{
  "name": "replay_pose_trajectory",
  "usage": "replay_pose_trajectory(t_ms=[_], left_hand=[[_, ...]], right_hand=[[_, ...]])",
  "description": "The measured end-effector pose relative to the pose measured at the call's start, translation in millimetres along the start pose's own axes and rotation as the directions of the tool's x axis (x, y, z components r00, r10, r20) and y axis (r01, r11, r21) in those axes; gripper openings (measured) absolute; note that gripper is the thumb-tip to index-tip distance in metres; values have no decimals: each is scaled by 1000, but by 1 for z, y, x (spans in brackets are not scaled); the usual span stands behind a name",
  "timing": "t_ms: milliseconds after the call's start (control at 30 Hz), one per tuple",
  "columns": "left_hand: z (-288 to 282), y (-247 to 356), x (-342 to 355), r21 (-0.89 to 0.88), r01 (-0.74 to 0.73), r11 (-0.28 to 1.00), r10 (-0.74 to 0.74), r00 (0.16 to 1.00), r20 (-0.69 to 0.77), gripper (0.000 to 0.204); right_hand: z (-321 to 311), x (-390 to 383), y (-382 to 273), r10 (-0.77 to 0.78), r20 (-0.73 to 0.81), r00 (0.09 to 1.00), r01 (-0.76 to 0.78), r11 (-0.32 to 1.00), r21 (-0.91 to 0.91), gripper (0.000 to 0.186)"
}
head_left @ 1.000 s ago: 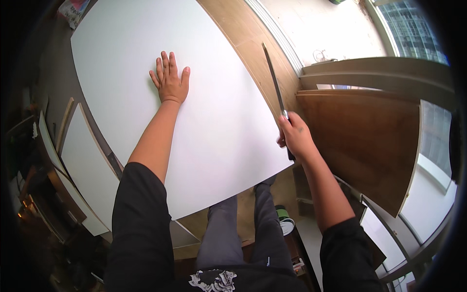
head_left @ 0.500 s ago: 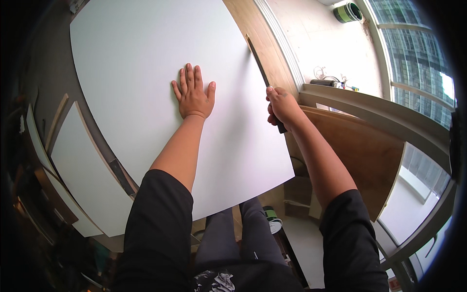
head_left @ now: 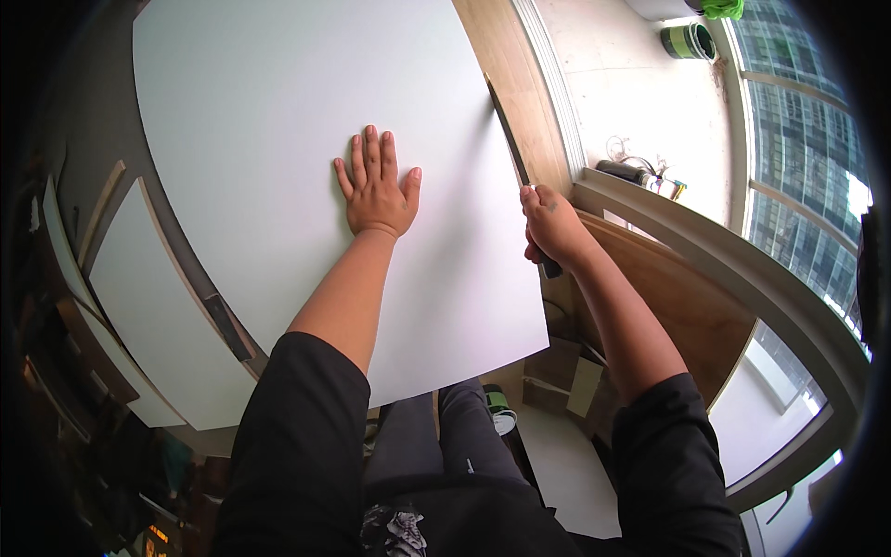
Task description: The person uses a utility knife to score and cut a large white board placed on the floor. They repeatedly score the board along a straight line, then snap it apart to separate the pieces.
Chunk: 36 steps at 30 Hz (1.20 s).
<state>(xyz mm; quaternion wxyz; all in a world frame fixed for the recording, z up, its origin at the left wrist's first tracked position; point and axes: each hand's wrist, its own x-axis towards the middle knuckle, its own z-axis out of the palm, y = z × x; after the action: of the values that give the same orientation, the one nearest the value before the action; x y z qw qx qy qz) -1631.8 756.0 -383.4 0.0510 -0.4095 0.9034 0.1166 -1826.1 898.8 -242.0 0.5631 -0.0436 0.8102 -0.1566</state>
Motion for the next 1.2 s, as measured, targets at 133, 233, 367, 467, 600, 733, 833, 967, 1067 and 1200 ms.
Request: replay_pose_trajectory(t_ms=[133, 233, 367, 467, 600, 733, 833, 967, 1067, 1200], left_hand=[[-1, -1, 1, 0, -1, 1000, 1, 1000, 2, 74], [-1, 1, 1, -3, -3, 1000, 3, 1000, 1, 74], [-1, 0, 2, -1, 2, 1000, -2, 1000, 13, 74], [-2, 0, 2, 1, 8, 1000, -8, 1000, 13, 74], [-3, 1, 2, 7, 17, 1000, -17, 999, 29, 74], [-5, 0, 2, -16, 13, 1000, -12, 999, 30, 73], [-5, 0, 2, -20, 13, 1000, -13, 1000, 24, 73], [-4, 1, 5, -37, 10, 999, -9, 1000, 26, 73], [-3, -1, 2, -59, 15, 998, -13, 999, 32, 71], [-5, -1, 2, -67, 11, 998, -9, 1000, 23, 70]], right_hand=[[-5, -2, -11, -8, -2, 1000, 8, 998, -68, 45], [-7, -2, -15, -12, -19, 1000, 9, 991, -136, 46], [-6, 2, -23, 5, -17, 1000, -8, 988, -157, 45], [-3, 2, -24, 1, -24, 1000, -5, 987, -158, 44], [1, 11, -24, 12, -49, 999, -21, 982, -189, 44], [-1, 24, -28, 16, -38, 999, -25, 965, -260, 45], [1, 41, -26, 48, -31, 998, -56, 950, -308, 48], [-4, 59, -25, 108, 2, 994, -100, 932, -350, 50], [-15, 48, -23, 109, 21, 994, -100, 960, -263, 47], [-32, 14, -35, 121, -20, 992, -122, 991, -59, 40]])
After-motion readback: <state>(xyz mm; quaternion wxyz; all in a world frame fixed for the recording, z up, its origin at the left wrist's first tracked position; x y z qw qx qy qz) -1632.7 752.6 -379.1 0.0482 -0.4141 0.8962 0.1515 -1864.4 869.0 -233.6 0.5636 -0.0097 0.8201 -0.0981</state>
